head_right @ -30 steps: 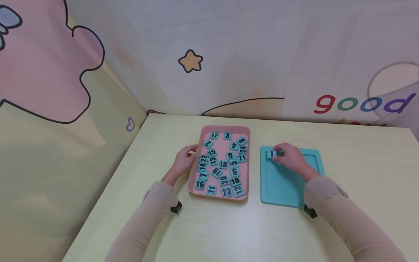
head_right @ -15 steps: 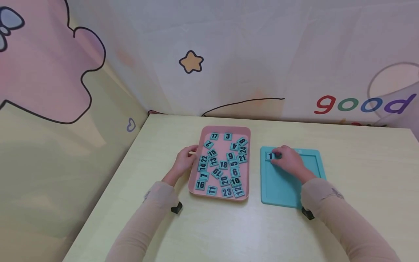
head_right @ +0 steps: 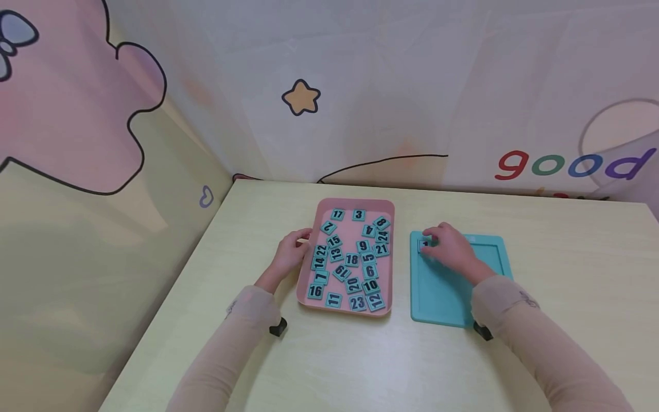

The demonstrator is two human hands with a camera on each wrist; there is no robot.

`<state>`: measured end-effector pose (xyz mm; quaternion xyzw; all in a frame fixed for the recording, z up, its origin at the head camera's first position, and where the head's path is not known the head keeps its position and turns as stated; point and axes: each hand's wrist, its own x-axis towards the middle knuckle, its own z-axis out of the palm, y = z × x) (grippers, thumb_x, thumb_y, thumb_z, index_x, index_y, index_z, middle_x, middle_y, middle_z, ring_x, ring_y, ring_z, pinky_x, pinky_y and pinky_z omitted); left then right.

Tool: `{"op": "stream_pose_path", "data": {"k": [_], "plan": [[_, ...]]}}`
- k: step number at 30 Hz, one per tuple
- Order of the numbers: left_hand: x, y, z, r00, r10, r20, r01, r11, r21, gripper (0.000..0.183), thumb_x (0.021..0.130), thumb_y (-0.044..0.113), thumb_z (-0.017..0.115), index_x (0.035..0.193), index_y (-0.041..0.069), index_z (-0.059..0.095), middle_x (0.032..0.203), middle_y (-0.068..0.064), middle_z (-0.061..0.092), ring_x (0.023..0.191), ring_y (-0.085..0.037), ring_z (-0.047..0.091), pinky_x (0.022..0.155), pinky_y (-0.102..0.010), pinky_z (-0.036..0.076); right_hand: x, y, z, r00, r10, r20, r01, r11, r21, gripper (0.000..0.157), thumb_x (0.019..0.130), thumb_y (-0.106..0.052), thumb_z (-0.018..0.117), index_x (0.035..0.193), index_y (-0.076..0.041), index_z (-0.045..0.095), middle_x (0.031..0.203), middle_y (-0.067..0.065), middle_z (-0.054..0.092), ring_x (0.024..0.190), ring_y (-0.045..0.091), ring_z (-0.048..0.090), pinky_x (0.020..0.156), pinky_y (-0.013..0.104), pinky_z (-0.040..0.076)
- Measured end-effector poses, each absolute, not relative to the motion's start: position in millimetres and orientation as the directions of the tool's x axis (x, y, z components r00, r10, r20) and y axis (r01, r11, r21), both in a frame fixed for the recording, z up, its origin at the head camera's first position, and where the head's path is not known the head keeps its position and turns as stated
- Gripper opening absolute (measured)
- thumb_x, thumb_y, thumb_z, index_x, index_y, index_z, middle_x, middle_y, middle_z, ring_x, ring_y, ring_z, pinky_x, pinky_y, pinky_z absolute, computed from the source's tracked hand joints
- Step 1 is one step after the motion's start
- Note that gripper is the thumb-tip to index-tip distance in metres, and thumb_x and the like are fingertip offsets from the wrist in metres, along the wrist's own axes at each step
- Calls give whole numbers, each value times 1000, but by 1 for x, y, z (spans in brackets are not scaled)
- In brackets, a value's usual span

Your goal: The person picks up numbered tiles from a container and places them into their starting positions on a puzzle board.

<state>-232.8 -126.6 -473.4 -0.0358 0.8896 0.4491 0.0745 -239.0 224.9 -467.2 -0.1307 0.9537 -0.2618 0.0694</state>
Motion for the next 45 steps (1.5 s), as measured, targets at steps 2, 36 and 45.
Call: {"op": "stream_pose_path", "data": {"k": [2,36,45], "plan": [[-232,-127,-473,-987,6,-161,-126,594,795,40,89,10,42,129,15,45,120,-6,49,103,-21,51,88,-32,45,-242,221,-462,-959,-273,-69,-197,824,-531,43,80,-22,61,115,0,53,102,22,49,91,34,49,73,45,44],[-234,-130,-475,-985,-8,-172,-144,588,796,40,89,12,42,129,18,46,120,-4,49,102,-19,50,88,-31,45,-279,88,-400,-908,-392,-147,-247,785,-568,39,85,-19,53,123,-11,52,103,11,57,84,23,50,72,34,43],[-235,-131,-478,-988,20,-156,-116,579,807,39,89,11,44,128,17,47,120,-5,49,101,-20,50,88,-32,44,-281,67,-416,-883,-371,-287,-104,752,-651,44,86,-24,52,130,-23,44,106,3,56,91,21,52,80,35,43]]}}
